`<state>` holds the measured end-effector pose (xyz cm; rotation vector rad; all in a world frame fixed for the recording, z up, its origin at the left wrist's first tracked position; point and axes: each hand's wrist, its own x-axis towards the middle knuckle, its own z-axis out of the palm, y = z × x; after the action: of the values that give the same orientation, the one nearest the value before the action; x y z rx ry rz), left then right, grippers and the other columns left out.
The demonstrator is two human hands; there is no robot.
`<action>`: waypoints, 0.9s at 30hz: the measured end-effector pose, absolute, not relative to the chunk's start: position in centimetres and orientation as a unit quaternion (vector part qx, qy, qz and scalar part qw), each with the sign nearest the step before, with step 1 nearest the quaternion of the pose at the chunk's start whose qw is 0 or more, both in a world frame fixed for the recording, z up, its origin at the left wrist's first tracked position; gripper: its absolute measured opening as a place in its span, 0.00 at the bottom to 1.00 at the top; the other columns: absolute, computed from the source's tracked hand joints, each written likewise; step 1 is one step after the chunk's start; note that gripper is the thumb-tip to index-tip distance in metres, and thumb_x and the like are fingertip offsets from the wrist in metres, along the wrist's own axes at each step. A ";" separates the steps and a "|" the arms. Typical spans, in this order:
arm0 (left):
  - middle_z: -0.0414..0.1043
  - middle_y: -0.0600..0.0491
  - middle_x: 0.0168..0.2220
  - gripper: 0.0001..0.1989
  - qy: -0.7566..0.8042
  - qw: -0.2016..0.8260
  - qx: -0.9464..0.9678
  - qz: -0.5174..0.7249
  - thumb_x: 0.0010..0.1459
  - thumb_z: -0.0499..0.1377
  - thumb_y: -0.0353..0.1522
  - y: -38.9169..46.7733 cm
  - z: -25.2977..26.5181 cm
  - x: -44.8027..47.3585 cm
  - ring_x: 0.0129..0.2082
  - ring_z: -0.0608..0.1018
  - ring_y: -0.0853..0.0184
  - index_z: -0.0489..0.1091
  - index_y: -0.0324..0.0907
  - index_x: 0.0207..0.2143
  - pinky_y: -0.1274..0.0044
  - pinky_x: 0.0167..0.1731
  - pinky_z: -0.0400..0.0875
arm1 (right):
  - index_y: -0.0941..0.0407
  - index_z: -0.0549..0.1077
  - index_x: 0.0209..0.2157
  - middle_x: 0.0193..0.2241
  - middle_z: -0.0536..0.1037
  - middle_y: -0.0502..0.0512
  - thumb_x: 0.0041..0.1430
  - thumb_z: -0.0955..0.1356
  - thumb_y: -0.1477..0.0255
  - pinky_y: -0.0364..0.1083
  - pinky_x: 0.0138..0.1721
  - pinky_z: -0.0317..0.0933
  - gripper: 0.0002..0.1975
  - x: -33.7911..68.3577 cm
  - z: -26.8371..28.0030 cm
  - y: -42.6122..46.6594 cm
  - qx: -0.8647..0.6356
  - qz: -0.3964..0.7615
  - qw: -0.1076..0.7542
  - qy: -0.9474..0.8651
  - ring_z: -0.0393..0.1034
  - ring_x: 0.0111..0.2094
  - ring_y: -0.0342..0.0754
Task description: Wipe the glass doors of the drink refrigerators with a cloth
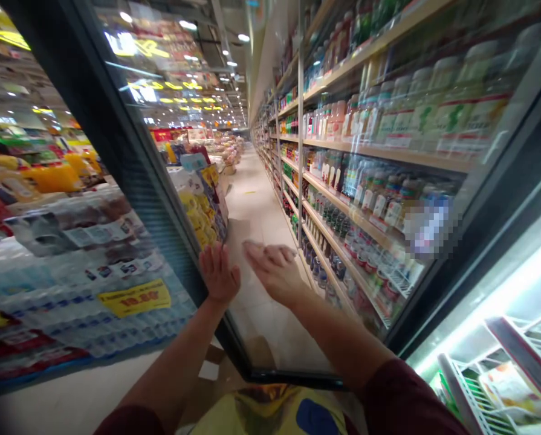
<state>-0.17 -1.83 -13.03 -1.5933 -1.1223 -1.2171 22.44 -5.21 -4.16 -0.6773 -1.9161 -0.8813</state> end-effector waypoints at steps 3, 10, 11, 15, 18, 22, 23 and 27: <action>0.60 0.37 0.68 0.29 -0.441 0.423 -0.632 -0.477 0.71 0.50 0.38 -1.7 -12.9 -0.1 0.74 0.48 0.55 0.57 0.36 0.70 0.57 0.73 0.42 | 0.47 0.68 0.65 0.61 0.74 0.44 0.69 0.64 0.75 0.50 0.53 0.60 0.25 23.4 -4.0 -5.5 -0.250 -0.343 0.417 -0.803 0.65 0.50 0.48; 0.58 0.37 0.68 0.30 -0.435 0.447 -0.624 -0.471 0.71 0.49 0.37 -1.6 -12.7 -0.1 0.74 0.49 0.55 0.55 0.35 0.71 0.59 0.73 0.44 | 0.50 0.66 0.66 0.63 0.71 0.54 0.68 0.62 0.79 0.52 0.56 0.57 0.27 26.1 -0.3 -4.0 -0.349 -0.359 0.609 -0.615 0.65 0.57 0.52; 0.59 0.37 0.68 0.30 -0.435 0.448 -0.623 -0.471 0.71 0.49 0.37 -1.6 -12.7 -0.1 0.74 0.49 0.55 0.54 0.35 0.71 0.59 0.73 0.43 | 0.50 0.66 0.66 0.62 0.73 0.54 0.69 0.62 0.78 0.52 0.56 0.57 0.27 25.6 -1.3 -4.2 -0.338 -0.361 0.586 -0.642 0.66 0.56 0.52; 0.59 0.38 0.69 0.29 -0.442 0.450 -0.620 -0.467 0.71 0.48 0.37 -1.4 -12.7 -0.2 0.74 0.49 0.55 0.55 0.37 0.71 0.58 0.73 0.44 | 0.48 0.69 0.64 0.61 0.75 0.45 0.70 0.62 0.76 0.50 0.52 0.60 0.23 24.1 -3.6 -4.7 -0.234 -0.375 0.427 -0.788 0.66 0.50 0.49; 0.57 0.37 0.69 0.29 -0.435 0.446 -0.624 -0.472 0.71 0.49 0.37 -1.3 -12.6 -0.2 0.74 0.48 0.55 0.56 0.36 0.70 0.57 0.73 0.44 | 0.48 0.69 0.63 0.62 0.73 0.43 0.69 0.63 0.76 0.51 0.53 0.60 0.23 25.4 -0.1 -3.9 -0.274 -0.383 0.477 -0.742 0.66 0.51 0.50; 0.57 0.37 0.69 0.30 -0.435 0.440 -0.627 -0.473 0.70 0.50 0.37 -1.4 -12.5 -0.3 0.74 0.49 0.54 0.55 0.36 0.71 0.56 0.73 0.44 | 0.48 0.67 0.66 0.65 0.69 0.48 0.69 0.62 0.78 0.54 0.56 0.59 0.26 26.4 3.4 -3.0 -0.335 -0.367 0.604 -0.623 0.64 0.55 0.53; 0.57 0.37 0.69 0.30 -0.435 0.443 -0.626 -0.472 0.70 0.50 0.37 -1.5 -12.5 -0.3 0.74 0.49 0.55 0.55 0.36 0.71 0.57 0.73 0.44 | 0.48 0.66 0.66 0.65 0.70 0.48 0.69 0.62 0.78 0.54 0.56 0.59 0.27 26.0 2.9 -3.2 -0.341 -0.363 0.604 -0.622 0.64 0.55 0.53; 0.57 0.37 0.69 0.30 -0.432 0.452 -0.621 -0.472 0.70 0.49 0.36 -1.6 -12.5 -0.2 0.74 0.49 0.55 0.54 0.36 0.71 0.57 0.73 0.45 | 0.48 0.68 0.64 0.62 0.74 0.47 0.70 0.62 0.76 0.51 0.50 0.61 0.24 23.2 -1.5 -4.6 -0.251 -0.388 0.474 -0.750 0.67 0.50 0.49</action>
<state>-0.20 -1.63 -12.52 -1.5352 -1.0675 -1.1670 23.21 -4.64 -1.53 -0.6132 -1.8345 -0.9487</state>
